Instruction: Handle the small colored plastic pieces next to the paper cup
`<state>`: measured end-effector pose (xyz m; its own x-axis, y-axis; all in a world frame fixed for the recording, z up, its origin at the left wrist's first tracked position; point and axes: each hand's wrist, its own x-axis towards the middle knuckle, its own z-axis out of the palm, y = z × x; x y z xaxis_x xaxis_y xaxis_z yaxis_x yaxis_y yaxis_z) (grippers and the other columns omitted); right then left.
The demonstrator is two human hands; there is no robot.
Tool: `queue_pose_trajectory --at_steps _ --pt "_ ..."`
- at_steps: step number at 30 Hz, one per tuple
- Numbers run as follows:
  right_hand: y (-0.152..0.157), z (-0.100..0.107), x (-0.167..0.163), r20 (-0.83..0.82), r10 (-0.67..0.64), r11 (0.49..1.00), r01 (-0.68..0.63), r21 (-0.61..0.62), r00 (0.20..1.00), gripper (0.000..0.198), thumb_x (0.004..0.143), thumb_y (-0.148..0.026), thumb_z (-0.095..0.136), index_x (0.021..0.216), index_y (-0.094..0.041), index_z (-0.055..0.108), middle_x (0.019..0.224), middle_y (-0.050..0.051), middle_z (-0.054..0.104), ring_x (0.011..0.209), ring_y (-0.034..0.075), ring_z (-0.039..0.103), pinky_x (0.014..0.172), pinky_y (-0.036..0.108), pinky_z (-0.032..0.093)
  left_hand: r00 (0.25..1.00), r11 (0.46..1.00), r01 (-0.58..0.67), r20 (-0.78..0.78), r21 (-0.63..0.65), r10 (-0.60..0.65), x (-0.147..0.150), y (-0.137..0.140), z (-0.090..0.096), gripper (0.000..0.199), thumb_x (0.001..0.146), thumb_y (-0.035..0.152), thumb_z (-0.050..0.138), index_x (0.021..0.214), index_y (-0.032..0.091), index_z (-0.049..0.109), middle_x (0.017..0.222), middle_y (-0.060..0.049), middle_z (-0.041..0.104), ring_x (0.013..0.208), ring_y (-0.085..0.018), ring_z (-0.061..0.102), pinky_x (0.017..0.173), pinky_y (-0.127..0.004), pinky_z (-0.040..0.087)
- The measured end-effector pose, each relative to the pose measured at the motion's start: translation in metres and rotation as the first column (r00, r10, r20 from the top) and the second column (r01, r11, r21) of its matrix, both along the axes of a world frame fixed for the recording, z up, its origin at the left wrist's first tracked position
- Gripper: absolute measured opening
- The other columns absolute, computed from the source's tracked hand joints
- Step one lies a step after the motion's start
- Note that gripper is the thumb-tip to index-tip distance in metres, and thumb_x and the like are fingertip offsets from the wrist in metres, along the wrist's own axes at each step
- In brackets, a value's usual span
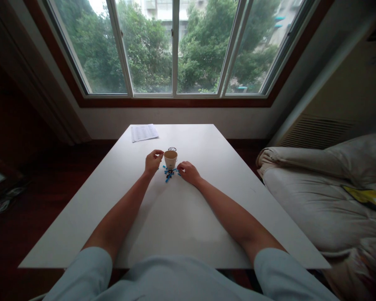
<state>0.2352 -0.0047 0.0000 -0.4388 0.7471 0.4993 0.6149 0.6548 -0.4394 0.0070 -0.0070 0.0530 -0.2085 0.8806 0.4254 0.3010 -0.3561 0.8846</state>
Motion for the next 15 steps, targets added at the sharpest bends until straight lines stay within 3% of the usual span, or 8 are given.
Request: queue_pose_trajectory --at_steps 5,10,15 --pt "-0.005 0.003 -0.004 0.067 0.1 0.995 -0.102 0.016 0.993 0.016 0.084 -0.015 0.058 0.091 -0.022 0.071 0.09 0.004 0.064 0.088 0.016 0.054 0.082 0.027 0.044 0.952 0.999 0.036 -0.306 0.015 -0.03 -0.021 -0.012 -0.002 0.018 0.081 0.032 0.063 0.089 0.021 0.074 0.07 0.0 0.065 0.057 -0.011 0.05 0.055 -0.023 0.038" --pt "-0.008 0.008 -0.005 0.153 0.124 0.992 -0.124 -0.008 0.98 0.027 0.086 -0.019 0.06 0.109 -0.026 0.072 0.099 0.005 0.063 0.095 0.017 0.054 0.086 0.029 0.044 0.774 0.987 0.158 -0.622 0.006 -0.12 -0.019 -0.018 -0.011 0.015 0.081 0.032 0.062 0.083 0.022 0.074 0.057 0.004 0.054 0.053 -0.011 0.042 0.055 -0.024 0.031" --pt "-0.008 0.009 -0.004 0.19 0.129 0.991 -0.133 0.007 0.973 0.029 0.087 -0.02 0.06 0.113 -0.028 0.072 0.098 0.006 0.063 0.096 0.019 0.053 0.088 0.03 0.044 0.693 0.955 0.268 -0.664 -0.125 -0.281 -0.018 -0.019 -0.021 0.017 0.08 0.034 0.062 0.086 0.024 0.076 0.054 0.006 0.048 0.051 -0.009 0.039 0.055 -0.022 0.029"
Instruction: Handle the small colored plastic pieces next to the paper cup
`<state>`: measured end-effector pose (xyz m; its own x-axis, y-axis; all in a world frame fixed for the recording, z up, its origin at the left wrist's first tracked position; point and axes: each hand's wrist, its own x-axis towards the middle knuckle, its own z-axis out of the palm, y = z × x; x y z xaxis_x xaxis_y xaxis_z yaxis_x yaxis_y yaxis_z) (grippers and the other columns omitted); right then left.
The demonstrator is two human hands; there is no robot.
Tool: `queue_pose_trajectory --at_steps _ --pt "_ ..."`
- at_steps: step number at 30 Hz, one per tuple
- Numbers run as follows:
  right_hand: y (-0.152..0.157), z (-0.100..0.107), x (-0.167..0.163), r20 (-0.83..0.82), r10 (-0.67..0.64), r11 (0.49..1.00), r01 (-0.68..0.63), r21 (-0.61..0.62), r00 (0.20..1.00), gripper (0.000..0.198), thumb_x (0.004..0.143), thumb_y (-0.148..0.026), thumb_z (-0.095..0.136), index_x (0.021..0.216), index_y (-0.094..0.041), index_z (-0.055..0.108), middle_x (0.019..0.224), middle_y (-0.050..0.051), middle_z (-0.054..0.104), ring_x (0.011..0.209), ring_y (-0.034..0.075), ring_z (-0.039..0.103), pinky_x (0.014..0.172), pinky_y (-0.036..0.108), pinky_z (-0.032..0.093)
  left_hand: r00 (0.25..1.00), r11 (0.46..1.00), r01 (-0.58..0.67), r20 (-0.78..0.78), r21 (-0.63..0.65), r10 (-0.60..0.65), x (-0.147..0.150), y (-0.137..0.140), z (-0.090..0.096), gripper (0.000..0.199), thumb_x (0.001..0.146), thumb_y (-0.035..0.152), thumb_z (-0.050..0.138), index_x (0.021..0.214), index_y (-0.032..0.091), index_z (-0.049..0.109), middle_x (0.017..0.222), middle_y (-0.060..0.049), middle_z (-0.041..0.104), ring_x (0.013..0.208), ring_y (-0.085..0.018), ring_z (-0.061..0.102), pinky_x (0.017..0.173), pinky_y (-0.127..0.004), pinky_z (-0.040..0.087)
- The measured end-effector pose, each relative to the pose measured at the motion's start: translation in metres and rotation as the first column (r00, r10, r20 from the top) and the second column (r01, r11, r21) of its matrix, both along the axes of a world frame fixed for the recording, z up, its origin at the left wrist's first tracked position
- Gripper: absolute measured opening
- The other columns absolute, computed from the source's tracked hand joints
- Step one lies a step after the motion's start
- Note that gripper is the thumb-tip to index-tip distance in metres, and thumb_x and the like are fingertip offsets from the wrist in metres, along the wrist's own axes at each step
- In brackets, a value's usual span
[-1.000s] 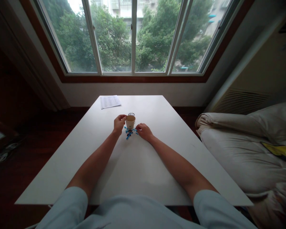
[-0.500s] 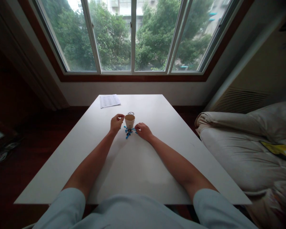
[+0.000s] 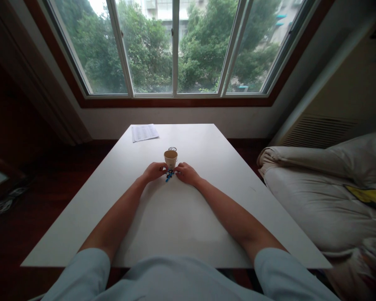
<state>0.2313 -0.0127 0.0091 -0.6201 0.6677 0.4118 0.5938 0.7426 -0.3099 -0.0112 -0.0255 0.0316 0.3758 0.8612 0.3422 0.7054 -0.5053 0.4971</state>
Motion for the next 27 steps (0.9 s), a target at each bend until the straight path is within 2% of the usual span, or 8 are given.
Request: queue_pose_trajectory --at_steps 3,6,13,20,27 --pt "0.001 -0.001 0.0 0.016 0.0 1.0 0.0 0.015 1.0 0.027 0.087 -0.02 0.061 0.11 -0.027 0.073 0.096 0.006 0.062 0.096 0.019 0.053 0.089 0.03 0.043 0.996 0.991 0.085 -0.015 -0.105 -0.087 -0.003 0.0 -0.005 0.02 0.079 0.034 0.062 0.089 0.024 0.076 0.055 0.006 0.049 0.051 -0.009 0.04 0.054 -0.021 0.03" --pt "0.001 -0.002 -0.001 0.02 -0.002 1.0 0.002 0.021 1.0 0.026 0.087 -0.02 0.061 0.109 -0.027 0.073 0.097 0.006 0.062 0.097 0.019 0.053 0.089 0.03 0.043 0.992 0.983 0.116 -0.024 -0.144 -0.12 -0.004 0.001 -0.009 0.023 0.078 0.031 0.061 0.092 0.024 0.077 0.059 0.004 0.053 0.054 -0.01 0.043 0.054 -0.021 0.031" --pt "0.001 -0.003 0.0 0.023 -0.022 0.999 0.021 0.033 0.999 0.02 0.088 -0.021 0.06 0.103 -0.024 0.073 0.096 0.006 0.062 0.097 0.018 0.053 0.087 0.028 0.044 0.991 0.979 0.121 -0.029 -0.164 -0.128 -0.004 0.002 -0.011 0.026 0.08 0.029 0.059 0.098 0.022 0.076 0.064 0.003 0.055 0.057 -0.01 0.045 0.057 -0.022 0.033" --pt "0.003 -0.005 -0.001 0.024 -0.044 0.998 0.043 0.044 0.999 0.017 0.088 -0.019 0.059 0.098 -0.023 0.073 0.096 0.006 0.063 0.098 0.018 0.052 0.087 0.028 0.043 0.987 0.974 0.148 -0.037 -0.174 -0.156 -0.004 0.0 -0.007 0.023 0.081 0.028 0.058 0.094 0.02 0.076 0.065 0.003 0.057 0.06 -0.011 0.047 0.059 -0.022 0.034" --pt "0.003 -0.003 0.0 0.027 -0.085 0.995 0.084 0.051 0.996 0.016 0.088 -0.017 0.059 0.096 -0.021 0.072 0.096 0.008 0.061 0.098 0.019 0.05 0.088 0.028 0.043 0.99 0.979 0.115 -0.058 -0.168 -0.126 -0.001 0.002 -0.013 0.022 0.081 0.028 0.059 0.095 0.021 0.075 0.068 0.002 0.062 0.06 -0.011 0.049 0.059 -0.022 0.034"
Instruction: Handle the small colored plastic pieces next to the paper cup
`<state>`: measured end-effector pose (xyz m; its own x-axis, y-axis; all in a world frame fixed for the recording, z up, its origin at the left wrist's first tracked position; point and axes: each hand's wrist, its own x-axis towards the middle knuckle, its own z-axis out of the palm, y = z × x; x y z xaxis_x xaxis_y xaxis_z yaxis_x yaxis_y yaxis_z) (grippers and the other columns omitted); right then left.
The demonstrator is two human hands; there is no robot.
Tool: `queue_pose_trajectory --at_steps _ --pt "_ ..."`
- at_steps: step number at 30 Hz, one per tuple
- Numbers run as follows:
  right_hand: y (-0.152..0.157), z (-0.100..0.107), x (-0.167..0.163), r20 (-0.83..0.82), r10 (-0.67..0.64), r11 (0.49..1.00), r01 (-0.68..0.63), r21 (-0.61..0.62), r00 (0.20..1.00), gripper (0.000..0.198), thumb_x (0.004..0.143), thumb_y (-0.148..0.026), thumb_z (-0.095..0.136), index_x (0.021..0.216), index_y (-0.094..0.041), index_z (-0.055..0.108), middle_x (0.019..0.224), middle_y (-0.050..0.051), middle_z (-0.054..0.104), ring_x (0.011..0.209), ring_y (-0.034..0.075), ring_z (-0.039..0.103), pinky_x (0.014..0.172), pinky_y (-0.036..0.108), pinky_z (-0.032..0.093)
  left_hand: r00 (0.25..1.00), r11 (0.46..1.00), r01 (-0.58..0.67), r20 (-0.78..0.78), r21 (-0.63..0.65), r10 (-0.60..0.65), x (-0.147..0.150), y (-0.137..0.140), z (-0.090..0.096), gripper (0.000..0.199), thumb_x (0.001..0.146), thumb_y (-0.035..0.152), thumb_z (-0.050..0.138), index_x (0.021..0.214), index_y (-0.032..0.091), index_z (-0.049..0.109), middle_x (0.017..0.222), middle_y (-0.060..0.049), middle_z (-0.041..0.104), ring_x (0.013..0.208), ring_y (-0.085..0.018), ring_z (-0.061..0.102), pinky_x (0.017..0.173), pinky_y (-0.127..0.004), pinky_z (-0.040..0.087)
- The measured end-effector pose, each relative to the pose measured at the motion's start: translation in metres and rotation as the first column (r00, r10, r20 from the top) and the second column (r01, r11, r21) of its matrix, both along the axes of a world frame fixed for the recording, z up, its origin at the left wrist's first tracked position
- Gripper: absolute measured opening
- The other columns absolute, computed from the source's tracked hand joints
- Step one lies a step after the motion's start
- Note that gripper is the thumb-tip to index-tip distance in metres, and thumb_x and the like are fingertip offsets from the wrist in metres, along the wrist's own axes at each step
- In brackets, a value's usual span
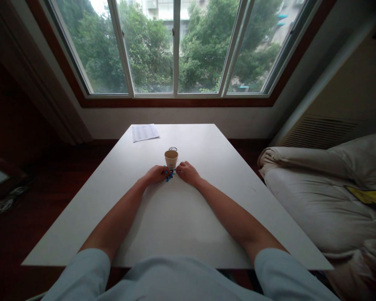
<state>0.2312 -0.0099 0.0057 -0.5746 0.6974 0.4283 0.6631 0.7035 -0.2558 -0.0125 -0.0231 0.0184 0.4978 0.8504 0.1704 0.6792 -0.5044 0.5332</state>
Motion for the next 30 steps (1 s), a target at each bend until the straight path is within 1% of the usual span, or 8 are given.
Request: queue_pose_trajectory --at_steps 6,12,15,19,23,25,30 --pt "0.0005 -0.0013 0.0008 -0.007 -0.006 1.0 0.006 0.003 1.0 0.013 0.088 -0.022 0.062 0.096 -0.022 0.072 0.095 0.007 0.061 0.099 0.019 0.05 0.088 0.029 0.043 1.0 0.998 -0.011 0.01 0.056 0.011 0.0018 -0.0012 -0.0011 0.02 0.083 0.031 0.059 0.091 0.02 0.074 0.068 0.001 0.062 0.06 -0.011 0.049 0.059 -0.022 0.033" --pt "0.0009 -0.0011 0.001 -0.025 0.032 0.999 -0.032 -0.005 0.999 0.012 0.087 -0.02 0.061 0.092 -0.021 0.072 0.093 0.007 0.061 0.097 0.019 0.051 0.087 0.028 0.043 1.0 1.0 0.011 0.023 0.006 -0.011 -0.0002 -0.0036 0.0027 0.026 0.082 0.033 0.06 0.099 0.02 0.074 0.065 0.002 0.06 0.059 -0.011 0.048 0.058 -0.022 0.033" --pt "0.0006 -0.0002 0.0002 -0.048 0.029 1.0 -0.029 -0.004 0.998 0.011 0.086 -0.017 0.061 0.089 -0.02 0.071 0.091 0.007 0.061 0.096 0.019 0.051 0.086 0.028 0.042 1.0 0.999 0.024 0.008 -0.022 -0.024 -0.0004 -0.0042 0.0053 0.026 0.082 0.033 0.06 0.099 0.021 0.075 0.065 0.002 0.06 0.059 -0.011 0.048 0.058 -0.022 0.033" --pt "-0.001 0.0018 -0.0003 -0.136 0.012 1.0 -0.011 0.007 0.991 0.01 0.085 -0.014 0.057 0.087 -0.019 0.066 0.087 0.005 0.062 0.09 0.017 0.05 0.082 0.027 0.041 1.0 1.0 0.006 0.003 -0.019 -0.006 0.0011 -0.0042 0.0061 0.026 0.083 0.036 0.06 0.097 0.02 0.075 0.066 0.001 0.06 0.06 -0.011 0.048 0.058 -0.022 0.032" --pt "-0.0023 0.0029 -0.0001 -0.188 -0.03 0.999 0.025 -0.031 0.982 0.008 0.081 -0.013 0.057 0.085 -0.018 0.061 0.081 0.003 0.06 0.079 0.015 0.049 0.075 0.024 0.038 0.999 0.999 -0.039 0.003 0.013 0.039 0.0035 -0.0037 0.0039 0.026 0.084 0.038 0.06 0.095 0.02 0.074 0.065 0.002 0.059 0.059 -0.011 0.046 0.058 -0.022 0.031" --pt "-0.0024 0.0031 -0.0001 -0.194 -0.042 0.999 0.034 -0.041 0.98 0.008 0.081 -0.013 0.057 0.085 -0.018 0.06 0.08 0.002 0.059 0.077 0.014 0.048 0.074 0.024 0.037 0.999 0.999 -0.045 0.006 0.019 0.045 0.0043 -0.004 0.0037 0.026 0.084 0.038 0.059 0.096 0.02 0.074 0.066 0.002 0.06 0.06 -0.011 0.047 0.059 -0.022 0.032" --pt "-0.0021 0.0032 0.0004 -0.159 -0.012 0.999 0.005 -0.044 0.987 0.016 0.079 -0.008 0.053 0.087 -0.019 0.063 0.087 0.004 0.061 0.088 0.017 0.049 0.08 0.026 0.039 0.999 0.999 -0.038 0.003 0.015 0.038 0.0043 -0.007 0.0076 0.029 0.085 0.04 0.058 0.1 0.021 0.074 0.065 0.002 0.059 0.059 -0.011 0.047 0.058 -0.023 0.031"
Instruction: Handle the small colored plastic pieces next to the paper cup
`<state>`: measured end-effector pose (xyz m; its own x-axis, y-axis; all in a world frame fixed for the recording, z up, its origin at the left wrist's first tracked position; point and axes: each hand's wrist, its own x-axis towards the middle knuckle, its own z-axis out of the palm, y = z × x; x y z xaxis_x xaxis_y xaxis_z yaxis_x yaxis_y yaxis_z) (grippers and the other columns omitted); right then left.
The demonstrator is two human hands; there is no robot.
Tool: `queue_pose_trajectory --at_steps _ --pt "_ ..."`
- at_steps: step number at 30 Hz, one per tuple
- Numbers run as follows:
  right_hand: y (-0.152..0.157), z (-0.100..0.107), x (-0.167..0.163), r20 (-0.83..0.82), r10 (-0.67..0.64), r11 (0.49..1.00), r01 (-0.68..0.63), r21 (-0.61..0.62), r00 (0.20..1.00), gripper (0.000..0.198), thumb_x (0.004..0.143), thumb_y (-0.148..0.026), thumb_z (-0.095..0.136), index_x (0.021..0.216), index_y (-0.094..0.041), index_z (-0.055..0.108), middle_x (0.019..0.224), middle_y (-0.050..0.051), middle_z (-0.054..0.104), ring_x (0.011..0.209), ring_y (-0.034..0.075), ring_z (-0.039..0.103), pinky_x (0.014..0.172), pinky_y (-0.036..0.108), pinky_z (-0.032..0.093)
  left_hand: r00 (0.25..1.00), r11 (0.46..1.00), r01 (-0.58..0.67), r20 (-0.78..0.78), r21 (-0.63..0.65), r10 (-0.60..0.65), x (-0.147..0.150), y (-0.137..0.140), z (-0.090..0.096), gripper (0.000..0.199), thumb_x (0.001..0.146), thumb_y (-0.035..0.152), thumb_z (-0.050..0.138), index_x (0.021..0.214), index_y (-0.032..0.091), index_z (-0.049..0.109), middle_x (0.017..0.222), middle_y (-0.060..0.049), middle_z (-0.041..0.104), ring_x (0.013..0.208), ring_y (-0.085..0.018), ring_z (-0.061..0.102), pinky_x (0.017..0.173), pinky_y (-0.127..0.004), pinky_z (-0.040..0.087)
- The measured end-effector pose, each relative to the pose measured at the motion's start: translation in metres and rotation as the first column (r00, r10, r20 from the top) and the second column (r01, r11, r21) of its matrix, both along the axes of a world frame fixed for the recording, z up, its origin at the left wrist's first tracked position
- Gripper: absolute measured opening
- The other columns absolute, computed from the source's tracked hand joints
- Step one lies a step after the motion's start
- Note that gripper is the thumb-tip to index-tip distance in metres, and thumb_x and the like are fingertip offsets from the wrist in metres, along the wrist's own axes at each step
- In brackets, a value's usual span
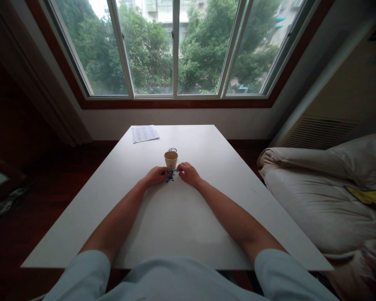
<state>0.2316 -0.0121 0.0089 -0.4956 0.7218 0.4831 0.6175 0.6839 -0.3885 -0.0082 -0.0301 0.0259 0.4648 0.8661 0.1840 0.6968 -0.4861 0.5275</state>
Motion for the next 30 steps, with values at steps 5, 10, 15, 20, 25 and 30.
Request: queue_pose_trajectory --at_steps 5,10,15,20,25,30 --pt "0.005 -0.003 0.003 0.013 0.007 0.999 -0.007 -0.048 1.0 0.024 0.076 -0.005 0.052 0.087 -0.019 0.067 0.093 0.005 0.061 0.094 0.018 0.05 0.085 0.028 0.042 1.0 1.0 0.02 -0.021 -0.007 -0.02 0.0 -0.001 0.003 0.024 0.082 0.035 0.061 0.097 0.022 0.074 0.062 0.003 0.056 0.058 -0.011 0.046 0.058 -0.022 0.031" --pt "0.013 -0.003 0.01 0.006 0.138 0.985 -0.137 -0.108 0.99 0.027 0.071 -0.008 0.056 0.09 -0.02 0.071 0.099 0.005 0.061 0.099 0.019 0.051 0.091 0.03 0.042 1.0 1.0 -0.003 -0.015 0.011 0.003 0.0 0.001 0.0 0.023 0.083 0.032 0.059 0.096 0.022 0.075 0.064 0.003 0.058 0.058 -0.011 0.045 0.059 -0.022 0.031" --pt "0.014 -0.001 0.013 -0.003 0.183 0.972 -0.182 -0.147 0.983 0.028 0.068 -0.011 0.06 0.092 -0.02 0.072 0.102 0.006 0.06 0.1 0.019 0.051 0.093 0.031 0.042 1.0 1.0 0.002 -0.016 0.022 -0.001 0.0 0.002 -0.002 0.023 0.084 0.032 0.058 0.097 0.022 0.075 0.067 0.002 0.06 0.059 -0.011 0.047 0.06 -0.023 0.032" --pt "0.016 -0.001 0.017 -0.035 0.151 0.977 -0.155 -0.143 0.988 0.026 0.069 -0.008 0.054 0.086 -0.018 0.071 0.094 0.005 0.061 0.091 0.016 0.052 0.085 0.026 0.043 1.0 1.0 0.007 -0.014 0.03 -0.007 -0.001 0.004 -0.004 0.024 0.084 0.033 0.057 0.096 0.021 0.075 0.069 0.001 0.062 0.061 -0.011 0.048 0.06 -0.022 0.032" --pt "0.022 -0.001 0.025 -0.079 0.05 0.98 -0.064 -0.189 0.996 0.023 0.07 -0.011 0.051 0.083 -0.016 0.069 0.083 0.002 0.061 0.074 0.012 0.05 0.071 0.023 0.04 1.0 1.0 -0.005 -0.026 0.031 0.005 0.0 0.005 -0.004 0.022 0.083 0.032 0.058 0.093 0.021 0.075 0.069 0.001 0.063 0.061 -0.012 0.049 0.06 -0.022 0.033" --pt "0.023 0.001 0.03 -0.047 0.037 0.98 -0.045 -0.196 0.998 0.023 0.072 -0.013 0.047 0.081 -0.016 0.068 0.074 -0.001 0.061 0.068 0.01 0.049 0.065 0.021 0.036 1.0 0.999 -0.015 -0.003 0.044 0.015 0.0 0.004 -0.003 0.023 0.083 0.032 0.057 0.093 0.021 0.074 0.074 -0.001 0.065 0.065 -0.013 0.051 0.062 -0.022 0.036"
